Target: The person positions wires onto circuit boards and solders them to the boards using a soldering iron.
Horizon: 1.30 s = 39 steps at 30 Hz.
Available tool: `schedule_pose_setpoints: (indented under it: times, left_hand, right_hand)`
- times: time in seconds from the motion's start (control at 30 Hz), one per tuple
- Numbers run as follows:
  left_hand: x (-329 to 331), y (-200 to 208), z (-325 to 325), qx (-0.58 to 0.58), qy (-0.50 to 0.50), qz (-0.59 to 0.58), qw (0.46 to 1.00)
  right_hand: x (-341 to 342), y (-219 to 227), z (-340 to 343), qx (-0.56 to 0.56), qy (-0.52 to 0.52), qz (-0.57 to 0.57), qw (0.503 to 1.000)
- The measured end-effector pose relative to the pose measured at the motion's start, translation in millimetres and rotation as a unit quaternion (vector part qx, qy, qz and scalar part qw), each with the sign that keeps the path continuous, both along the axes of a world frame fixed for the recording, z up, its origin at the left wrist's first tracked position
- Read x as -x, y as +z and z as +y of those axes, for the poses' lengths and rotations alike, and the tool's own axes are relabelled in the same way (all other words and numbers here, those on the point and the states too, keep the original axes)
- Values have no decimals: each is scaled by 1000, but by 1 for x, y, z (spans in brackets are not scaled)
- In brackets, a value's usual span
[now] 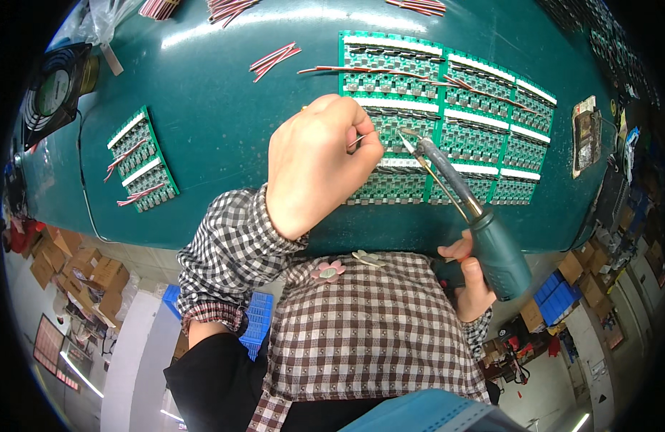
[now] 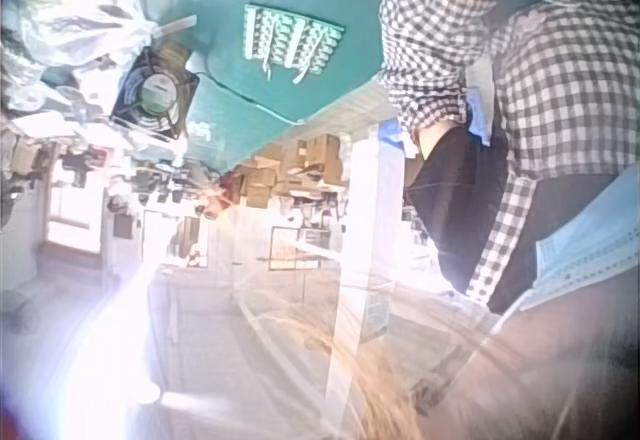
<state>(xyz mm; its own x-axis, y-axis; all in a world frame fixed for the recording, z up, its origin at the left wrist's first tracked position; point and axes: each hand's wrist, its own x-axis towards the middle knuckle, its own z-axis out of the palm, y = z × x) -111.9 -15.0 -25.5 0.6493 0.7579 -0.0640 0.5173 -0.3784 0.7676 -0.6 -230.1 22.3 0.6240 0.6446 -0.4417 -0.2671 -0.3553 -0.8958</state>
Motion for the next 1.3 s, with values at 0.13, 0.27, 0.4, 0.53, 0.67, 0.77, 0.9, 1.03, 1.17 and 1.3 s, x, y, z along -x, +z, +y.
schedule_pose_setpoints:
  times: [0.13,0.27,0.4,0.53,0.67,0.77,0.9,1.03,1.17,1.3]
  left_hand:
    - [0,0,0,-3,-2,2,1000]
    - [2,6,6,14,-20,4,1000]
    - [-2,23,28,-171,-40,-23,984]
    - [-22,1,58,-243,-92,-45,965]
    - [-24,-2,73,-212,-123,32,969]
    - [-18,-1,83,-169,-144,43,974]
    - [-11,-4,80,-190,-152,21,970]
    - [-1,0,85,-103,-141,-25,984]
    - [23,11,69,266,-58,-217,937]
    - [35,20,49,420,51,-271,864]
  right_hand:
    - [1,1,2,3,5,6,1000]
    - [-2,0,2,-9,-15,-4,1000]
    - [-17,-5,2,-111,-73,29,991]
    - [-35,-15,-1,-170,-139,42,975]
    - [-46,-15,-6,-186,-137,51,972]
    - [-58,-22,-14,-239,-173,79,952]
    - [-78,-33,-24,-306,-173,128,927]
    - [-92,-41,-32,-377,-167,201,889]
    - [-101,-49,-41,-421,-157,236,862]
    - [-111,-62,-51,-460,-142,273,833]
